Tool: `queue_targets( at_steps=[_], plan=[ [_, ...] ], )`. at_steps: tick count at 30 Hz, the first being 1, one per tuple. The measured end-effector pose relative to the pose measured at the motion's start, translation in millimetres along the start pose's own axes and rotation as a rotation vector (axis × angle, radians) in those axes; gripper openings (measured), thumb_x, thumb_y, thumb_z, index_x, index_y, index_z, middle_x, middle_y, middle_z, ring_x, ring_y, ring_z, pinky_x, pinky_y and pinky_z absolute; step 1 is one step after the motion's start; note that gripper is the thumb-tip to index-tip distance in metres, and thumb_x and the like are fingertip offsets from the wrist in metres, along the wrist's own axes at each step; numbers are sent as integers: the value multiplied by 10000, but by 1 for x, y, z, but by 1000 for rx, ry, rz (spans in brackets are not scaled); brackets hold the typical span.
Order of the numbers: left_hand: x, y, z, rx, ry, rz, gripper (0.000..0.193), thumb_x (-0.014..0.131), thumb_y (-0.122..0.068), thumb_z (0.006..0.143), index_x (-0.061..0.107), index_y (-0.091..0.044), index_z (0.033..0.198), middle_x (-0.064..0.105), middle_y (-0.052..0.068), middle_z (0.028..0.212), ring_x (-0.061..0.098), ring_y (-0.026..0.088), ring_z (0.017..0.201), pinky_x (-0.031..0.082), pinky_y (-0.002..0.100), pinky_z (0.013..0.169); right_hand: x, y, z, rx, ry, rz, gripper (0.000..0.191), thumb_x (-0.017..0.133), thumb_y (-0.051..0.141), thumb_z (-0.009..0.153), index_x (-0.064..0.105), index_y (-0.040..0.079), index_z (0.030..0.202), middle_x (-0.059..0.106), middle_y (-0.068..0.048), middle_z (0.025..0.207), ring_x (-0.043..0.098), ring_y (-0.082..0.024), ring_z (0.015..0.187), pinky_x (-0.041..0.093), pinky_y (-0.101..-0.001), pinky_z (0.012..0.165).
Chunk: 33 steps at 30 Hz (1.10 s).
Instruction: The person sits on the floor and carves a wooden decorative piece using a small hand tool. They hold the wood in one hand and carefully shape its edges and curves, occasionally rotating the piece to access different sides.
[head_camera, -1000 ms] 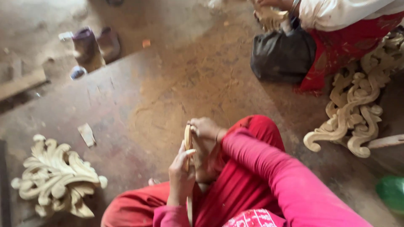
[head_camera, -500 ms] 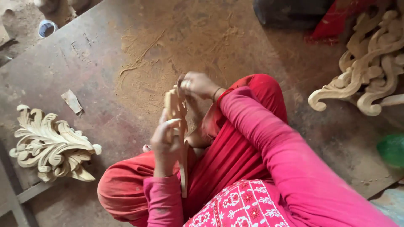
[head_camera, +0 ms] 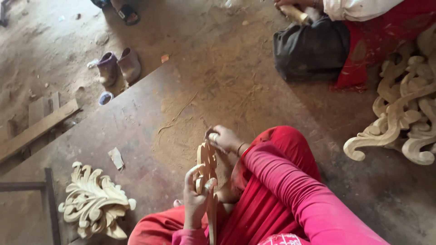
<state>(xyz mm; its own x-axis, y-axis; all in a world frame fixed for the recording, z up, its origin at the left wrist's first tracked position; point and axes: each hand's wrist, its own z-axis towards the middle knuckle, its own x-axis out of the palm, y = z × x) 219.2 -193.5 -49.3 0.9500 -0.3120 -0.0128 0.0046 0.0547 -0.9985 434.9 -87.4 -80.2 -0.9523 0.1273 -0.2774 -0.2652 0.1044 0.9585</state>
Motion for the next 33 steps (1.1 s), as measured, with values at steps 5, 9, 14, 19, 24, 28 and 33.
queue_targets(
  at_steps=[5, 9, 14, 19, 24, 28, 33],
  plan=[
    [3, 4, 0, 23, -7, -240, 793, 705, 57, 852, 318, -98, 1527, 600, 146, 1422, 647, 198, 1147, 562, 290, 871, 6, 11, -13, 2, -31, -273, 362, 586, 412, 969, 665, 88, 1110, 734, -227, 1026, 693, -413, 994, 521, -504, 856],
    [0, -6, 7, -24, 74, -142, 951, 749, 32, 813, 236, -93, 1604, 583, 141, 1445, 625, 211, 1247, 537, 320, 938, 12, 16, -18, -55, -41, -410, 362, 565, 425, 967, 645, 106, 1119, 735, -221, 1022, 691, -422, 992, 510, -530, 862],
    [-18, -21, 18, 16, 270, -171, 1110, 842, -5, 741, 162, -100, 1613, 535, 119, 1489, 563, 211, 1304, 477, 345, 1040, 19, 10, -20, -103, -25, -419, 369, 588, 411, 955, 643, 93, 1134, 725, -230, 1021, 678, -437, 982, 510, -531, 837],
    [-18, -26, 19, -104, 149, -72, 1054, 853, -10, 720, 282, -95, 1603, 597, 132, 1454, 608, 215, 1229, 508, 338, 991, 16, 12, -10, 138, 150, -268, 359, 580, 393, 955, 672, 74, 1091, 735, -210, 972, 751, -408, 887, 573, -494, 788],
    [-13, -31, 14, -53, 184, -55, 993, 827, 23, 761, 292, -109, 1587, 548, 97, 1501, 561, 156, 1263, 482, 291, 989, 20, 15, -9, -121, -69, -435, 300, 570, 376, 971, 675, 115, 1073, 742, -191, 968, 699, -396, 937, 529, -502, 797],
    [-14, -32, 10, -169, 143, 38, 966, 758, 27, 777, 266, -167, 1586, 605, 42, 1430, 620, 112, 1054, 530, 252, 809, 26, 12, -16, -280, -91, -582, 240, 526, 329, 984, 639, 137, 1075, 729, -172, 957, 701, -392, 889, 536, -502, 778],
    [-9, -22, 9, -125, 72, 247, 837, 573, 110, 753, 429, -104, 1549, 725, 89, 945, 592, 127, 708, 525, 266, 635, 17, 11, -6, -210, 43, -591, 208, 545, 309, 961, 653, 165, 1066, 728, -162, 951, 692, -398, 910, 526, -519, 780]
  ],
)
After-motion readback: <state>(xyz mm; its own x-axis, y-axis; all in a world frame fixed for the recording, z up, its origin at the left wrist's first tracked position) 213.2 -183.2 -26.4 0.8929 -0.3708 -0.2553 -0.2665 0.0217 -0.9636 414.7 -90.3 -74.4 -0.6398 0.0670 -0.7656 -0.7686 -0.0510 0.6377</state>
